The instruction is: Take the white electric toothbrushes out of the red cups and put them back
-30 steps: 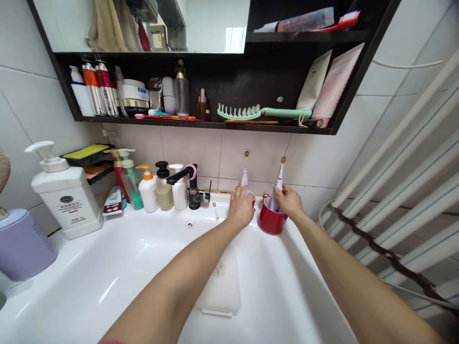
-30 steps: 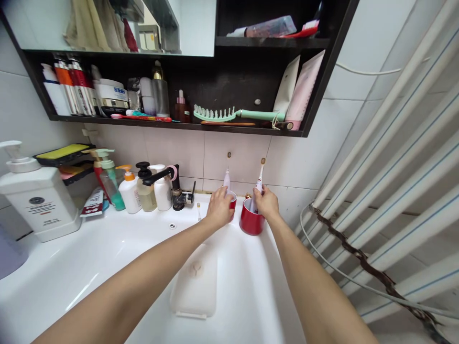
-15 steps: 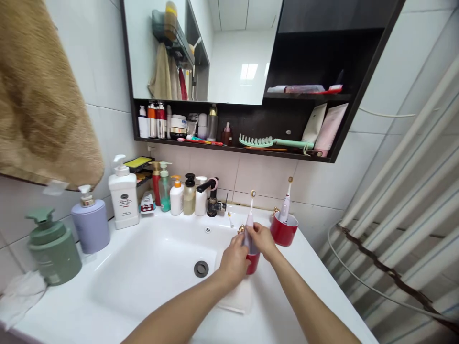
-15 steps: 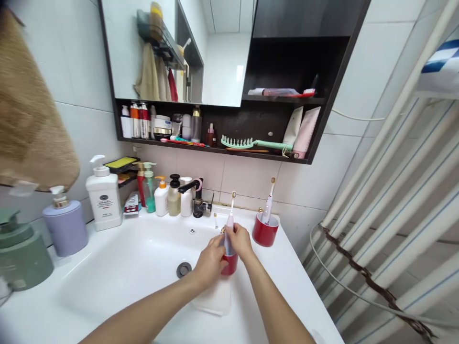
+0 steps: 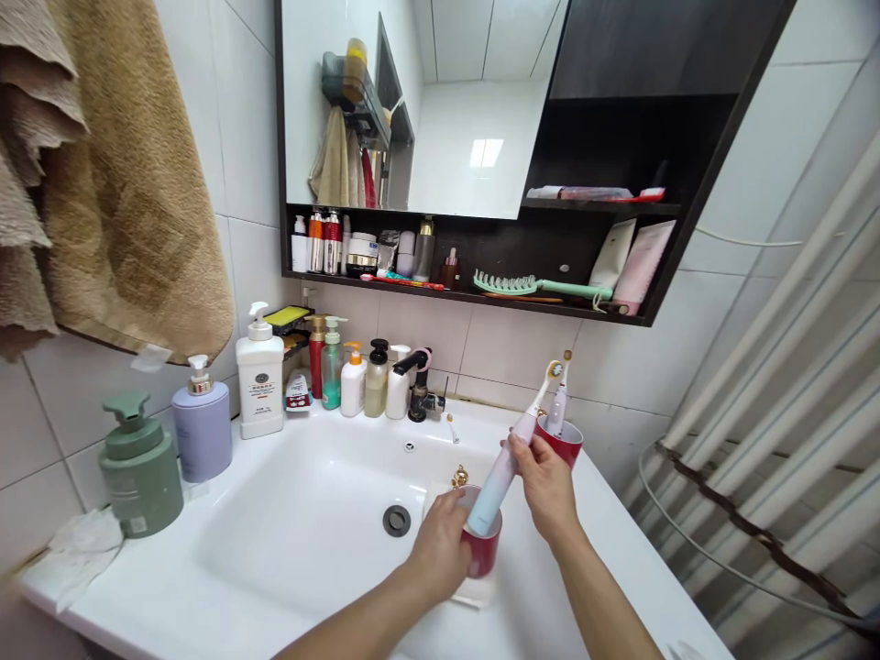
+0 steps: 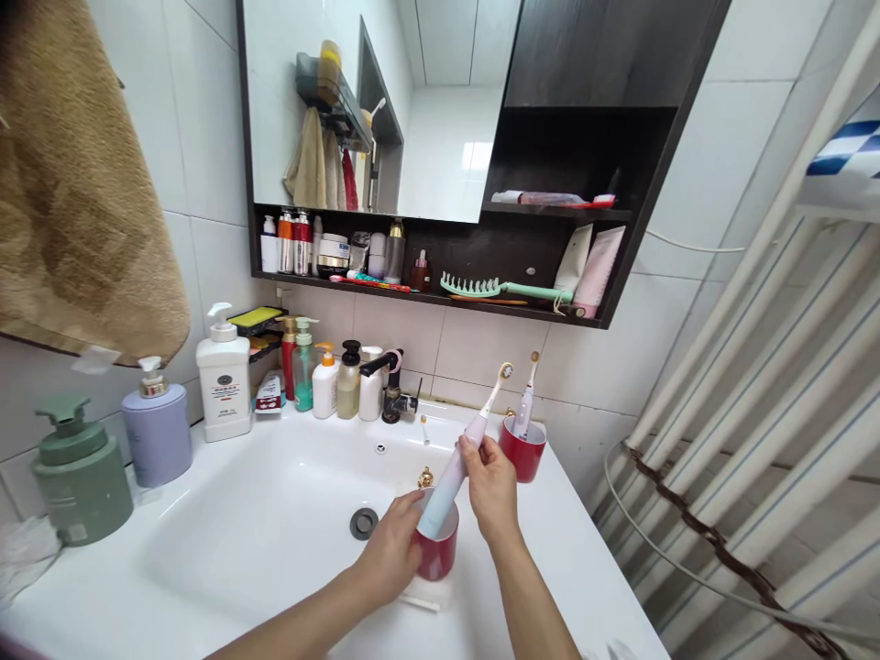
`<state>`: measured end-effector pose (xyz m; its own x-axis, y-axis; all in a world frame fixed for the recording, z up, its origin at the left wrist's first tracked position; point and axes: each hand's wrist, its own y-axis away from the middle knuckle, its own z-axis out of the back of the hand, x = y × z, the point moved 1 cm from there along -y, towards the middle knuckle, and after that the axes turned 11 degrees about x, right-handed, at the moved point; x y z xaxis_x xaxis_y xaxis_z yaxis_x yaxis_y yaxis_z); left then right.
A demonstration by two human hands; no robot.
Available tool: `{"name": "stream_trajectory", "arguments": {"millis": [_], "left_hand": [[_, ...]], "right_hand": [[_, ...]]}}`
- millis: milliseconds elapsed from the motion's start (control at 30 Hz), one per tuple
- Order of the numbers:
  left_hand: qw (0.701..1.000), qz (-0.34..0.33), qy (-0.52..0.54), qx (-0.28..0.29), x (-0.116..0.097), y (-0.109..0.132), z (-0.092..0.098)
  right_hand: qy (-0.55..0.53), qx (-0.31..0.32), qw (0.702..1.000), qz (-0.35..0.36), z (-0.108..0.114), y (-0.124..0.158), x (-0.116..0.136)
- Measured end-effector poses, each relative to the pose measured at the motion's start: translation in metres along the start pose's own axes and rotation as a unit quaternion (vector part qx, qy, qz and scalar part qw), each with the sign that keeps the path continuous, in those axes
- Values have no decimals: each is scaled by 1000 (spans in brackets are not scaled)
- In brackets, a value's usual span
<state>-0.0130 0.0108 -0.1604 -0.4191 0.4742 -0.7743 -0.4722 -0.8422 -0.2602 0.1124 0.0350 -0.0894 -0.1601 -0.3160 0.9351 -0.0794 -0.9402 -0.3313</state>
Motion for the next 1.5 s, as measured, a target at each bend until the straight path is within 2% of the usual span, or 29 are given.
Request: {"name": "stream_trajectory", "arguments": {"millis": [100,167,233,300,467,533,600,667,733,833,867,967,1033,1067,1167,1233,1367,1500], "left_hand": [[986,21,152,-60,-4,-2,8],[949,54,308,-21,-8,-5,7],[893,89,439,44,-12,-7,1],[859,106,495,75,-13,-8,-6],[864,92,480,117,-11,-4,-14],[887,87,438,113,-12,-4,-12],[924,74,367,73,-12,-3,-9],[943,65,322,45,-12,-4,-8],[931,76,350,73,-11,-4,-11],[887,93,432,133,-10,-5,-17],[885,90,436,135,-10,-5,-18],[910,89,391,106,-11,-4,-18],[910,101,391,95,-11,-4,-17],[896,115,416,102,-11,-5,-18],[822,174,520,154,-9,-5,-21],[794,197,552,162,-7,-6,-23],[810,190,541,119,-3,-7,-23],[814,189,535,124,-2,-7,-25]], "right_hand": [[-40,33,998,-37,-8,13,-6],[-51,68,995,-59,-16,20,-11],[-63,99,990,-73,-22,24,-14],[-91,101,987,-88,-23,24,-16],[-186,28,975,-121,-10,14,-24],[-192,24,974,-115,-7,12,-26],[-174,10,979,-105,-8,12,-27],[-160,-10,982,-96,-10,13,-27],[-182,-21,978,-100,-13,14,-27],[-229,-28,966,-118,-15,15,-27],[-234,-33,964,-119,-16,15,-28],[-226,-44,967,-108,-15,15,-28],[-220,-36,969,-108,-15,15,-29],[-218,-30,969,-111,-15,14,-29],[-221,-13,968,-120,-15,14,-28],[-218,7,968,-121,-15,14,-27],[-175,49,976,-122,-18,16,-25],[-170,52,976,-124,-19,18,-26]]}}
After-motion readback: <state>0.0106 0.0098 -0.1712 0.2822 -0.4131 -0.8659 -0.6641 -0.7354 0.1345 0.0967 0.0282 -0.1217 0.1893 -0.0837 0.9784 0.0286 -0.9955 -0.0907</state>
